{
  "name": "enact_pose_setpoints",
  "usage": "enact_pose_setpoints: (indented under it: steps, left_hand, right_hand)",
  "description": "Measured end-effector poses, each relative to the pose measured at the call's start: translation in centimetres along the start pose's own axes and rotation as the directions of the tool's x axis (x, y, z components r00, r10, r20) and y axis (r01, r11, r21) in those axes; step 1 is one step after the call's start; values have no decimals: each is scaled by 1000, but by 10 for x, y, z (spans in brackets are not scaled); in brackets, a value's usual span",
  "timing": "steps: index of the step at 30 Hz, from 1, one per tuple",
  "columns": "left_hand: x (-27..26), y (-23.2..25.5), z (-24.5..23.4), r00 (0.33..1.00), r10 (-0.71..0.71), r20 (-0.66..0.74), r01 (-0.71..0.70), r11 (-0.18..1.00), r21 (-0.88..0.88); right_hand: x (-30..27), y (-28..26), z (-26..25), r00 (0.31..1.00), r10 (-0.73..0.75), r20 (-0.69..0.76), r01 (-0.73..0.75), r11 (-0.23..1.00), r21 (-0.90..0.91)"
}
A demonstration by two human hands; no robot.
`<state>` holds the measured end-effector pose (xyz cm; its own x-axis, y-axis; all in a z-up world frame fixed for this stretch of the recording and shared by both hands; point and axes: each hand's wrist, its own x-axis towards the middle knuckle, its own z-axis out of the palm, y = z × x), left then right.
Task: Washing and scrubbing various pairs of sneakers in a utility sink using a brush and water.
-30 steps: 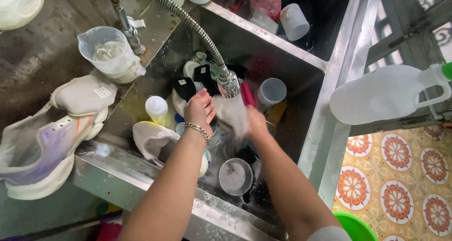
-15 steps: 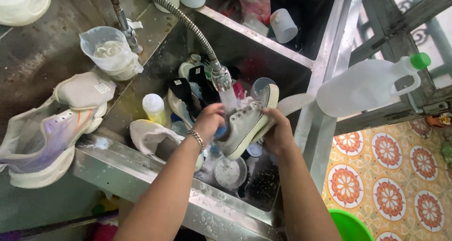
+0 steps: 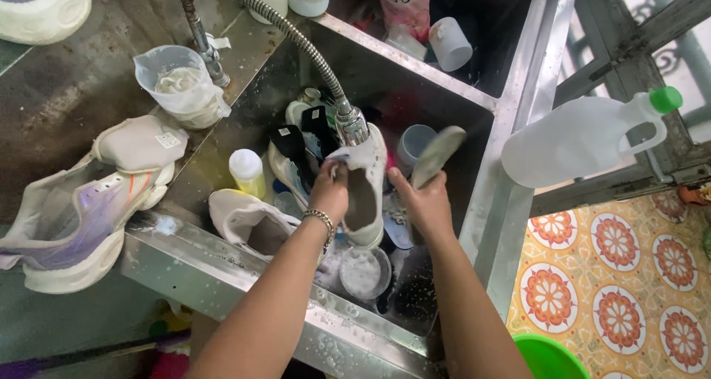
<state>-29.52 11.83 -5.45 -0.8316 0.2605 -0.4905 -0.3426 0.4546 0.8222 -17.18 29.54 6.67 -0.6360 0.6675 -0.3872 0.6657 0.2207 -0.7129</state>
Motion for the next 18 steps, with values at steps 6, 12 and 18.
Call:
enact_pose_setpoints:
  steps: [6, 12, 18]
  left_hand:
    - [-32, 47, -30, 983, -142, -113, 143, 990, 0]
    - [21, 8, -8, 985, -119, -121, 120, 993, -3]
    - [2, 19, -1, 992, -92, -89, 99, 992, 81]
  right_hand:
    - [-67, -37, -2, 949, -283, 140, 288, 958, -12]
    - [-27, 86, 21, 937, -309, 162, 325, 942, -87]
    - [-70, 14, -4, 922, -139, 361, 246, 931, -271]
